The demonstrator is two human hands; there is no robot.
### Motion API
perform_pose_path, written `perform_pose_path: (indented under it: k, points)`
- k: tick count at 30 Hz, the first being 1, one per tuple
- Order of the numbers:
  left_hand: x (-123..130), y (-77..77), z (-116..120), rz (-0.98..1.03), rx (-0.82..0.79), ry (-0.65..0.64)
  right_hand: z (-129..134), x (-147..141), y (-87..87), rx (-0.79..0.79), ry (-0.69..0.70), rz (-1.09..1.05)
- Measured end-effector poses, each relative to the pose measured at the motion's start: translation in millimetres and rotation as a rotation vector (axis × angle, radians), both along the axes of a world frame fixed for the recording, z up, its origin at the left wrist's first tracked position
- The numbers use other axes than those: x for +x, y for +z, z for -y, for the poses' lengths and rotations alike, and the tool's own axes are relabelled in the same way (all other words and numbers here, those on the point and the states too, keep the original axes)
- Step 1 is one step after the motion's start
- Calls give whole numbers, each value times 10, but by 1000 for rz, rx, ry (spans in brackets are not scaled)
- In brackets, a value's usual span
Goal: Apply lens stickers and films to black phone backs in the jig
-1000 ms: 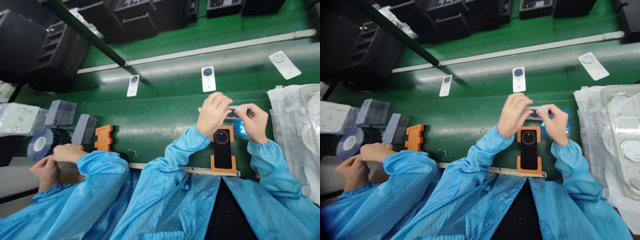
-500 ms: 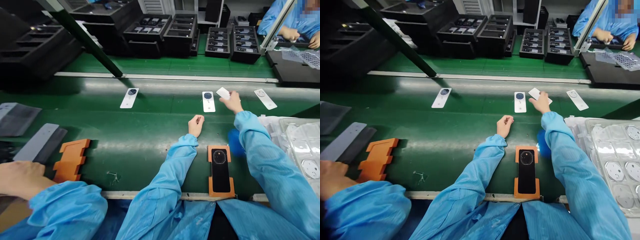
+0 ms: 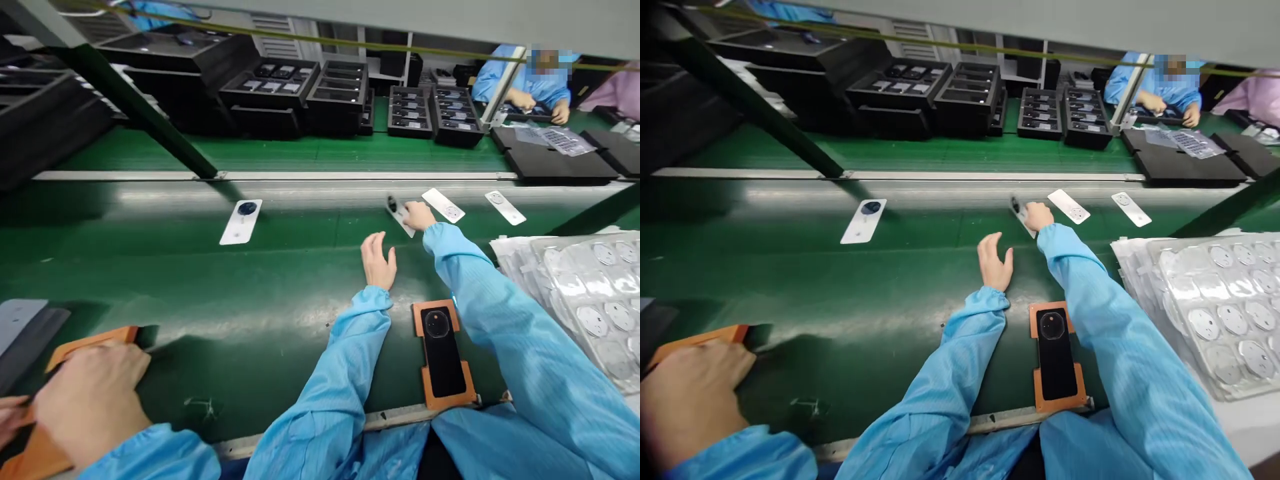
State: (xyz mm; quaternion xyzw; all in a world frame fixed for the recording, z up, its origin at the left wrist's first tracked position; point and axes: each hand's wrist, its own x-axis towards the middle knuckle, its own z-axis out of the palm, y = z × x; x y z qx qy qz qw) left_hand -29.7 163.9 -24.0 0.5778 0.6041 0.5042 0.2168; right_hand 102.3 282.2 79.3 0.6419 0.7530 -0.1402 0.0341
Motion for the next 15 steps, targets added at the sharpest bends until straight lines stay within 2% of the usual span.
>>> perform_pose_path:
  k: [2,4,5,7,9,10,12,13,15]
  points:
    - [-11,91,28,-141,60,50,352,98,197,55,183,-13]
    - [15,133,41,-245,92,15,765,211,374,84,331,-11]
    - [46,130,44,-212,79,-76,972,288,456,95,388,-4]
    - [147,86,56,-22,19,-301,1350,537,621,168,495,29]
    - [271,12,93,148,-31,-396,1664,980,797,330,538,46]
    - [328,-28,118,207,-49,-379,1794,1281,886,430,506,32]
    - [414,-102,157,325,-87,-299,1990,2004,1040,591,289,-64]
    - [439,-133,165,398,-115,-264,2052,2391,1094,632,164,-111]
    - [453,-178,153,554,-175,-233,2099,3114,1134,615,-54,-180]
